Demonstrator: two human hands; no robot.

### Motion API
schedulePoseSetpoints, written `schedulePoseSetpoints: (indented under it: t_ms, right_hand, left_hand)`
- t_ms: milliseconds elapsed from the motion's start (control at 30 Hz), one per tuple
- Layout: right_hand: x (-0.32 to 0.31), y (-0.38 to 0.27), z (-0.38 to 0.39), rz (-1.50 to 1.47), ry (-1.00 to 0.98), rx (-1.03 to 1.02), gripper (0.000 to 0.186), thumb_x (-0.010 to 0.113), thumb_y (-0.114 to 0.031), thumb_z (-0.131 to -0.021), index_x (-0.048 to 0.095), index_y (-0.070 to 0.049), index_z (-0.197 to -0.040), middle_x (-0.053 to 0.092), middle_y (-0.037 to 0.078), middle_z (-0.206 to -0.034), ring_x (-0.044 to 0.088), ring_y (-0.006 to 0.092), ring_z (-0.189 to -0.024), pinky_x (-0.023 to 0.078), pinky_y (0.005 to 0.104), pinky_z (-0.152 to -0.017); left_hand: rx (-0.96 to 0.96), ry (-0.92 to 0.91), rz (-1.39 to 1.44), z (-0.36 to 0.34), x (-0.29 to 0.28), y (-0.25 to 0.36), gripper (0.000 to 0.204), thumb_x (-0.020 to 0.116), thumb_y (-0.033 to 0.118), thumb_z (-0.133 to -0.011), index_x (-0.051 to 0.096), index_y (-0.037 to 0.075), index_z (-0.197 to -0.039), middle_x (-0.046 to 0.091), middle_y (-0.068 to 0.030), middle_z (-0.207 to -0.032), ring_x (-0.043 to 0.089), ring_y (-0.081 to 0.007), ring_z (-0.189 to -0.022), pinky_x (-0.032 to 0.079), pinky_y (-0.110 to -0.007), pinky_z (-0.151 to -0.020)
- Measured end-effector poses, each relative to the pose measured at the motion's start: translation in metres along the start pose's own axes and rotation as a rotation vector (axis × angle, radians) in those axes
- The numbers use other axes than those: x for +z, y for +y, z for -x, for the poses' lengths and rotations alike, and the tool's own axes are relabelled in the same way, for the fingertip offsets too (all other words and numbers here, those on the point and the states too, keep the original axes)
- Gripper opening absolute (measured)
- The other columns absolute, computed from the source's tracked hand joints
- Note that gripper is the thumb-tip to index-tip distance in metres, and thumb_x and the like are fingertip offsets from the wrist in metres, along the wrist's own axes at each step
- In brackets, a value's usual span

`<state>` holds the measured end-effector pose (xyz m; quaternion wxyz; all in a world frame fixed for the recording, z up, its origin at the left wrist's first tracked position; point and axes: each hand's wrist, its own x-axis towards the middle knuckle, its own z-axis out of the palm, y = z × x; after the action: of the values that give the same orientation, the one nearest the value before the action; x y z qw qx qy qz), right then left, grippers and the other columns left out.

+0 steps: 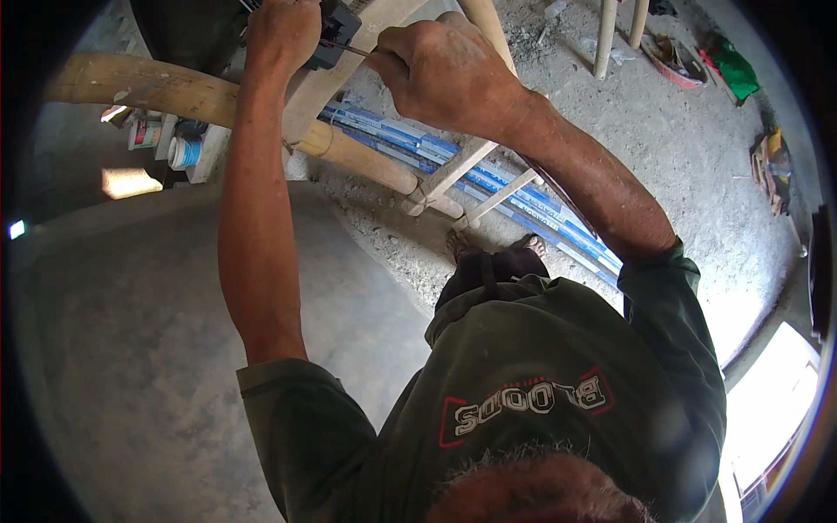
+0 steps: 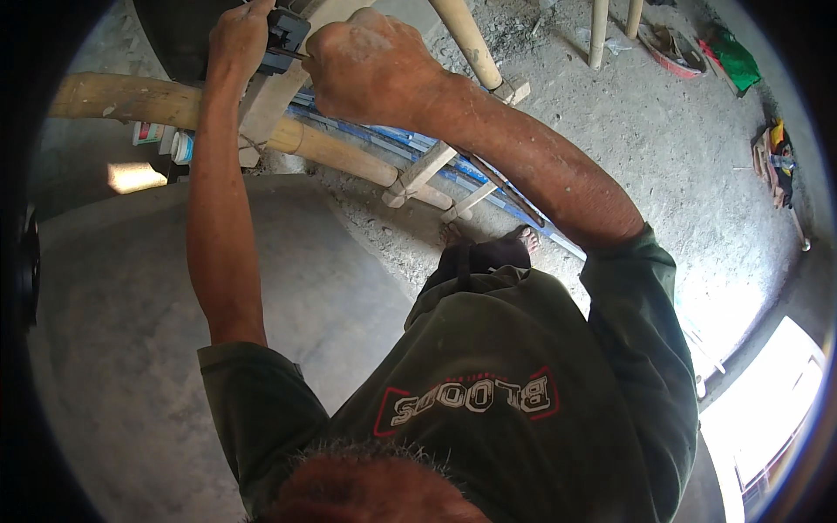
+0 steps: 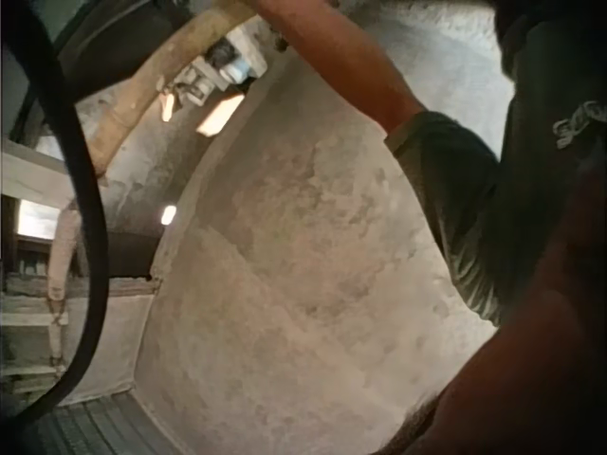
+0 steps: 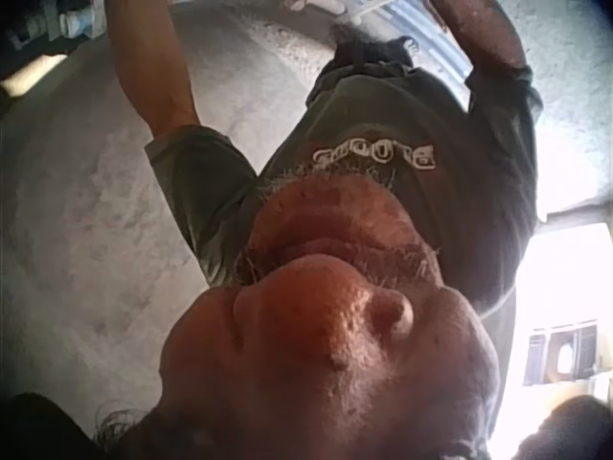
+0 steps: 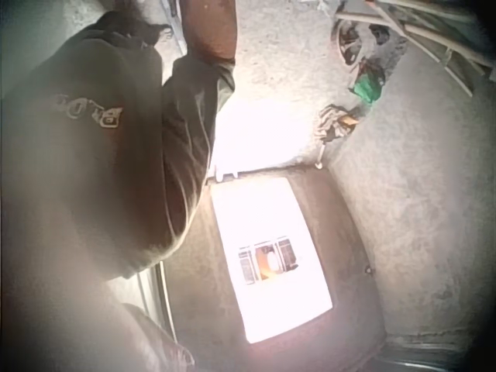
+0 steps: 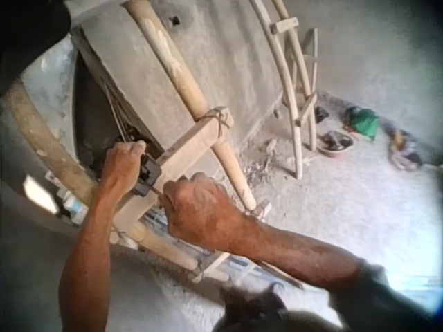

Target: The person manipulates wires inside a black electrical box using a small screwdriver and pliers while standing on a ladder.

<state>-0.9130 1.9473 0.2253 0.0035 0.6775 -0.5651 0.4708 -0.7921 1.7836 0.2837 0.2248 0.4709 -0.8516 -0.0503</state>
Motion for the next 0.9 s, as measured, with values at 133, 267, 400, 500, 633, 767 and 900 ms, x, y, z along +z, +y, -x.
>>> schedulePoseSetpoints:
  t_ms: [133, 267, 400, 500, 633, 767, 900]
  right_hand:
    - [0.001, -0.002, 0.0, 0.11, 0.047, -0.025, 0.015, 0.067, -0.013, -0.089, 0.07, 0.0, -0.082, 0.062, 0.02, -0.059, 0.068, 0.0366, -0.06, 0.055, 0.0451, -0.063]
    - [0.002, -0.017, -0.007, 0.035, -0.098, 0.18, 0.017, 0.064, -0.009, -0.076, 0.069, 0.006, -0.08, 0.066, 0.03, -0.075, 0.069, 0.0469, -0.073, 0.057, 0.0519, -0.068]
    - [-0.003, -0.017, -0.002, 0.053, -0.073, 0.115, 0.018, 0.065, -0.014, -0.079, 0.071, 0.002, -0.086, 0.068, 0.026, -0.078, 0.071, 0.0398, -0.077, 0.058, 0.0495, -0.071]
    - [0.004, -0.021, -0.007, 0.043, -0.071, 0.114, 0.018, 0.065, -0.014, -0.079, 0.071, 0.002, -0.085, 0.068, 0.026, -0.078, 0.071, 0.0395, -0.077, 0.058, 0.0494, -0.071]
    - [0.028, -0.014, -0.029, 0.044, -0.01, 0.105, 0.017, 0.066, -0.012, -0.076, 0.069, 0.004, -0.079, 0.066, 0.028, -0.075, 0.069, 0.0434, -0.07, 0.058, 0.0507, -0.066]
    - [0.017, -0.004, -0.007, 0.117, -0.041, 0.084, 0.017, 0.066, -0.012, -0.076, 0.068, 0.004, -0.082, 0.066, 0.027, -0.074, 0.069, 0.0432, -0.069, 0.058, 0.0503, -0.065]
    - [0.004, -0.021, -0.003, 0.188, -0.113, 0.149, 0.016, 0.065, -0.012, -0.078, 0.066, 0.003, -0.084, 0.065, 0.028, -0.073, 0.068, 0.0439, -0.068, 0.057, 0.0513, -0.064]
  left_hand:
    - [0.136, 0.05, -0.007, -0.004, 0.007, -0.004, 0.046, 0.045, 0.032, -0.098, 0.059, -0.009, -0.081, 0.06, -0.0314, -0.08, 0.06, -0.047, -0.077, 0.042, -0.053, -0.073]
    - [0.058, 0.01, -0.034, -0.007, 0.0, -0.012, 0.044, 0.045, 0.03, -0.097, 0.057, -0.008, -0.078, 0.06, -0.0302, -0.078, 0.059, -0.0482, -0.077, 0.042, -0.054, -0.073]
    - [0.141, 0.07, -0.04, -0.006, 0.008, -0.016, 0.043, 0.046, 0.029, -0.095, 0.056, -0.007, -0.076, 0.059, -0.0295, -0.077, 0.059, -0.0479, -0.074, 0.041, -0.055, -0.071]
    - [0.369, 0.195, -0.192, -0.01, 0.015, -0.032, 0.042, 0.047, 0.029, -0.095, 0.057, -0.007, -0.076, 0.061, -0.0288, -0.078, 0.058, -0.0478, -0.072, 0.042, -0.056, -0.07]
    - [0.508, 0.132, -0.453, -0.005, 0.004, -0.01, 0.043, 0.046, 0.029, -0.095, 0.058, -0.008, -0.078, 0.064, -0.0282, -0.081, 0.06, -0.048, -0.075, 0.044, -0.056, -0.072]
    - [0.074, 0.085, -0.037, -0.006, 0.016, -0.005, 0.044, 0.048, 0.03, -0.095, 0.058, -0.009, -0.078, 0.063, -0.0299, -0.081, 0.059, -0.0482, -0.076, 0.043, -0.056, -0.074]
    - [0.023, 0.072, 0.006, -0.002, 0.004, -0.009, 0.044, 0.049, 0.03, -0.095, 0.058, -0.01, -0.078, 0.061, -0.0317, -0.079, 0.06, -0.0476, -0.078, 0.041, -0.056, -0.074]
